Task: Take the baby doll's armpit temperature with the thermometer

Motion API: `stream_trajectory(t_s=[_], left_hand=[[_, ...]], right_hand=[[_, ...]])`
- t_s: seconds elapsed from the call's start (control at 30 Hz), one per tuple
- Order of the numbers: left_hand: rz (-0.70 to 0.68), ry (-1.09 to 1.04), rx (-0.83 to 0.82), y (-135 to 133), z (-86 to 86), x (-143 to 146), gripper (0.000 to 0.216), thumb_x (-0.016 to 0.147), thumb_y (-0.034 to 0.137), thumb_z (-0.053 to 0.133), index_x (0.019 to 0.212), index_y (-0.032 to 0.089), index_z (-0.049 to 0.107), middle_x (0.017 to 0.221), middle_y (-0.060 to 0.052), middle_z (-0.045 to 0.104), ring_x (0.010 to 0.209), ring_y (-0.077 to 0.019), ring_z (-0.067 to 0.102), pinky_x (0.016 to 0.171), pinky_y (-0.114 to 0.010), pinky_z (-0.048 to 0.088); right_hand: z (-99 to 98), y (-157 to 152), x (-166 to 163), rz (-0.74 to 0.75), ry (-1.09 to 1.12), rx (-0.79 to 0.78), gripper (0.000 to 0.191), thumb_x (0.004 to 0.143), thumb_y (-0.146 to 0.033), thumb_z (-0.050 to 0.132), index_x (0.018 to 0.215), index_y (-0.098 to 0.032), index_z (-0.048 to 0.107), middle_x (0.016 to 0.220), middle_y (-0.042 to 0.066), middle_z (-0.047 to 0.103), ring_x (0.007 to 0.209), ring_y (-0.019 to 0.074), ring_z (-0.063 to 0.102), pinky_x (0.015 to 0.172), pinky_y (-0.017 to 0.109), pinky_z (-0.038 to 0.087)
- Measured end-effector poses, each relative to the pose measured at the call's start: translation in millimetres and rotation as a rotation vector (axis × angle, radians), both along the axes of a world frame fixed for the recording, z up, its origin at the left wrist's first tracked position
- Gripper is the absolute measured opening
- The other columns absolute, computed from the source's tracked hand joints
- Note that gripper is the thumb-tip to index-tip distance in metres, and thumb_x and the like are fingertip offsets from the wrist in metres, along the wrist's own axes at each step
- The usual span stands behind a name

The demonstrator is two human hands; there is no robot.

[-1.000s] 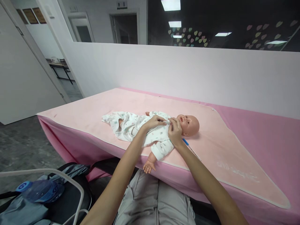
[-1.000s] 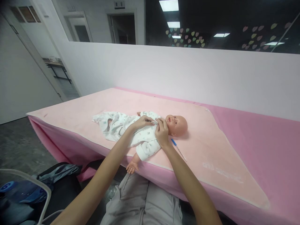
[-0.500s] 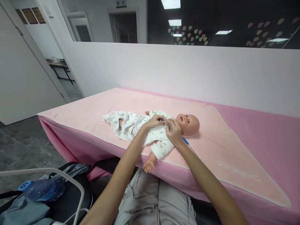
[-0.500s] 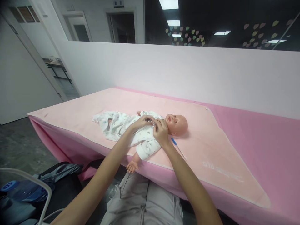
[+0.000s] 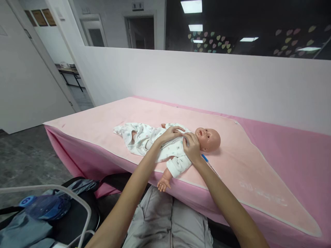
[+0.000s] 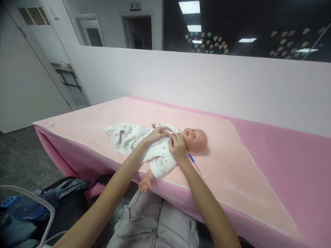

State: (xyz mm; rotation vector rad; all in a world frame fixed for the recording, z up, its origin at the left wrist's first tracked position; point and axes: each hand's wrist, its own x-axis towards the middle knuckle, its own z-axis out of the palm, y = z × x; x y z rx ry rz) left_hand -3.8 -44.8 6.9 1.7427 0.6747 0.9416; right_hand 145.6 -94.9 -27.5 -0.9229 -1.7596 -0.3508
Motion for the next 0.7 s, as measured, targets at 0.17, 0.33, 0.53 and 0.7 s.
stream_trajectory(t_s=[0.17, 0.33, 0.53, 0.7], left_hand=[[0.015, 0.01, 0.051, -13, 4.7, -28, 0.028, 0.073, 0.032, 0.062, 0.094, 0.013, 0.065, 0.088, -0.005, 0.066, 0.087, -0.016, 0.058, 0.079, -0.026, 0.042], [0.037, 0.001, 0.082, -28, -3.3, -52, 0.024, 0.075, 0.034, 0.062, 0.083, 0.013, 0.068, 0.099, -0.009, 0.065, 0.097, -0.02, 0.057, 0.089, -0.032, 0.041], [-0.037, 0.056, 0.2, -34, -6.4, -51, 0.029, 0.066, 0.027, 0.071, 0.093, 0.016, 0.068, 0.108, -0.01, 0.062, 0.106, -0.0213, 0.054, 0.096, -0.034, 0.038], [-0.002, 0.125, 0.302, -31, -7.5, -50, 0.028, 0.067, 0.025, 0.071, 0.094, 0.017, 0.068, 0.109, -0.01, 0.062, 0.108, -0.0213, 0.053, 0.097, -0.035, 0.037]], right_hand=[[6.5, -3, -3, 0.02, -0.166, -0.002, 0.022, 0.082, -0.021, 0.051, 0.102, -0.02, 0.06, 0.105, 0.007, 0.062, 0.101, 0.0222, 0.053, 0.09, 0.039, 0.041], [7.6, -8, -11, 0.133, -0.248, -0.055, 0.011, 0.081, -0.025, 0.054, 0.089, -0.02, 0.059, 0.097, 0.005, 0.064, 0.1, 0.0215, 0.053, 0.091, 0.038, 0.037], [6.2, -8, -12, 0.158, -0.171, -0.134, 0.004, 0.079, -0.023, 0.055, 0.08, -0.02, 0.053, 0.089, 0.005, 0.062, 0.09, 0.0202, 0.054, 0.083, 0.035, 0.039], [7.4, -11, -12, 0.16, -0.165, -0.141, 0.002, 0.079, -0.02, 0.054, 0.08, -0.02, 0.051, 0.09, 0.005, 0.061, 0.091, 0.0205, 0.053, 0.083, 0.034, 0.038]])
